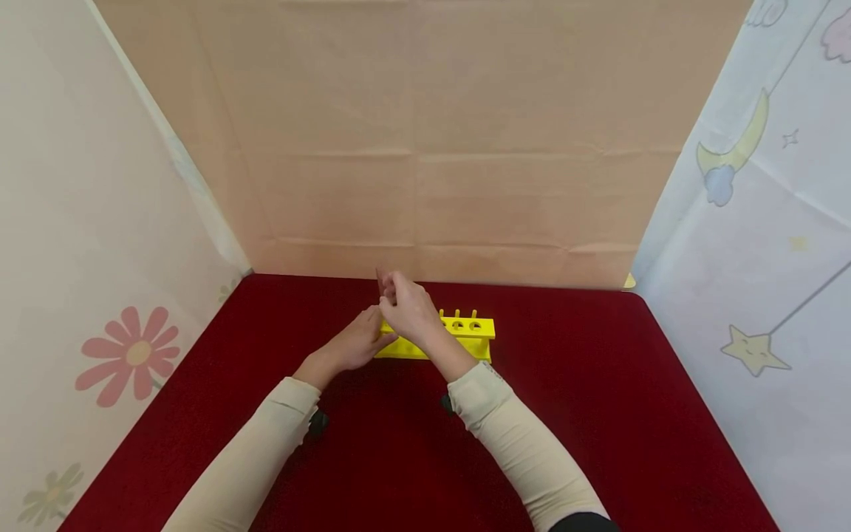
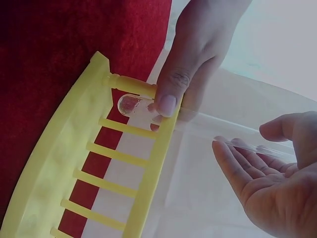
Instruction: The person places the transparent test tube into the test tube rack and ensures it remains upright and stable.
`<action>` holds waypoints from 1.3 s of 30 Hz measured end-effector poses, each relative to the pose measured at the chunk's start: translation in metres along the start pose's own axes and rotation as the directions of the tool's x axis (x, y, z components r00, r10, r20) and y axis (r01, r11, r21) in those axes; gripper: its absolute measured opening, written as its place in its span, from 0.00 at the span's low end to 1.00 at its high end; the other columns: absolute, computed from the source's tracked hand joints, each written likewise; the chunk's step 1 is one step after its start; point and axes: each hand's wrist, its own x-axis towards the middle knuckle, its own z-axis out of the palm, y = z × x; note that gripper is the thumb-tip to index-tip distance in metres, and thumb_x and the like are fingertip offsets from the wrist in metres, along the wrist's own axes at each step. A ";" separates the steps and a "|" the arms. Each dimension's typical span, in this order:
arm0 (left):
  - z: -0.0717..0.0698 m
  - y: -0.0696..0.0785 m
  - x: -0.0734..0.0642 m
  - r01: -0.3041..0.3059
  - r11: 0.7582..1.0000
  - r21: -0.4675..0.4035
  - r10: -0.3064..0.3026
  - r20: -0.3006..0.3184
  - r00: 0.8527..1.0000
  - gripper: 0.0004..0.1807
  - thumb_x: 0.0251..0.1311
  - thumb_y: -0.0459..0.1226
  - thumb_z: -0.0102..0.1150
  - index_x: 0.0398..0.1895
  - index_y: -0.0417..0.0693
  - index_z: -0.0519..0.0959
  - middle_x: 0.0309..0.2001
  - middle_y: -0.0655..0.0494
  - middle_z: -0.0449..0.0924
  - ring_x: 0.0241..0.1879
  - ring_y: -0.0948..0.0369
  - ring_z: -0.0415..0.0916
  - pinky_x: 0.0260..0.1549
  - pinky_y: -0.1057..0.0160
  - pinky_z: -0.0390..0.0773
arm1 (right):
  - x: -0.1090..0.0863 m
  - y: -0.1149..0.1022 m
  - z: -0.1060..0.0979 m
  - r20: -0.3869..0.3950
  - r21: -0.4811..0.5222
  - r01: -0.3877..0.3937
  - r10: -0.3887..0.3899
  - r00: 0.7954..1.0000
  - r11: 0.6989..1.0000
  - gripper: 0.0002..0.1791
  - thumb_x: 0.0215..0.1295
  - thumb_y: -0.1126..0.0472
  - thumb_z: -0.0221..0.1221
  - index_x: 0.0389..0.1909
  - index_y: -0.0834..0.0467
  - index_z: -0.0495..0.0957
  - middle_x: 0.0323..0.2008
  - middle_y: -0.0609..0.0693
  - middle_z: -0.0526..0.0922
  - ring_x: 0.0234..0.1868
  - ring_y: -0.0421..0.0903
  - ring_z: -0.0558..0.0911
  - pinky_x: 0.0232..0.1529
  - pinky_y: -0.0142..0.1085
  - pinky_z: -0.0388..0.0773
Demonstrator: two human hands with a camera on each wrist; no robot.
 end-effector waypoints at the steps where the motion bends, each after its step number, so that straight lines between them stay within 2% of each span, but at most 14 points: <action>1: 0.000 0.000 0.000 -0.001 1.000 0.000 0.001 -0.001 1.000 0.41 0.77 0.55 0.44 0.80 0.41 0.48 0.76 0.44 0.56 0.76 0.48 0.54 0.74 0.47 0.56 | 0.000 0.000 0.000 -0.002 -0.001 0.001 -0.001 1.000 1.000 0.13 0.72 0.61 0.59 0.55 0.56 0.73 0.50 0.52 0.82 0.53 0.50 0.82 0.53 0.46 0.81; 29: 0.003 0.000 0.001 -0.004 1.000 -0.001 0.004 -0.004 1.000 0.42 0.76 0.55 0.45 0.82 0.45 0.44 0.77 0.47 0.56 0.75 0.50 0.55 0.75 0.47 0.55 | -0.002 0.008 0.006 0.013 -0.024 -0.028 0.029 1.000 0.999 0.11 0.71 0.60 0.59 0.51 0.54 0.73 0.48 0.51 0.82 0.50 0.49 0.82 0.49 0.45 0.82; 39: 0.003 -0.001 0.002 -0.008 1.000 -0.012 0.008 -0.014 1.000 0.39 0.76 0.53 0.46 0.81 0.46 0.48 0.76 0.46 0.57 0.76 0.49 0.54 0.75 0.45 0.54 | -0.002 0.010 0.008 0.016 -0.025 -0.028 0.028 0.999 0.999 0.10 0.70 0.61 0.58 0.49 0.55 0.73 0.46 0.51 0.83 0.50 0.49 0.82 0.48 0.44 0.81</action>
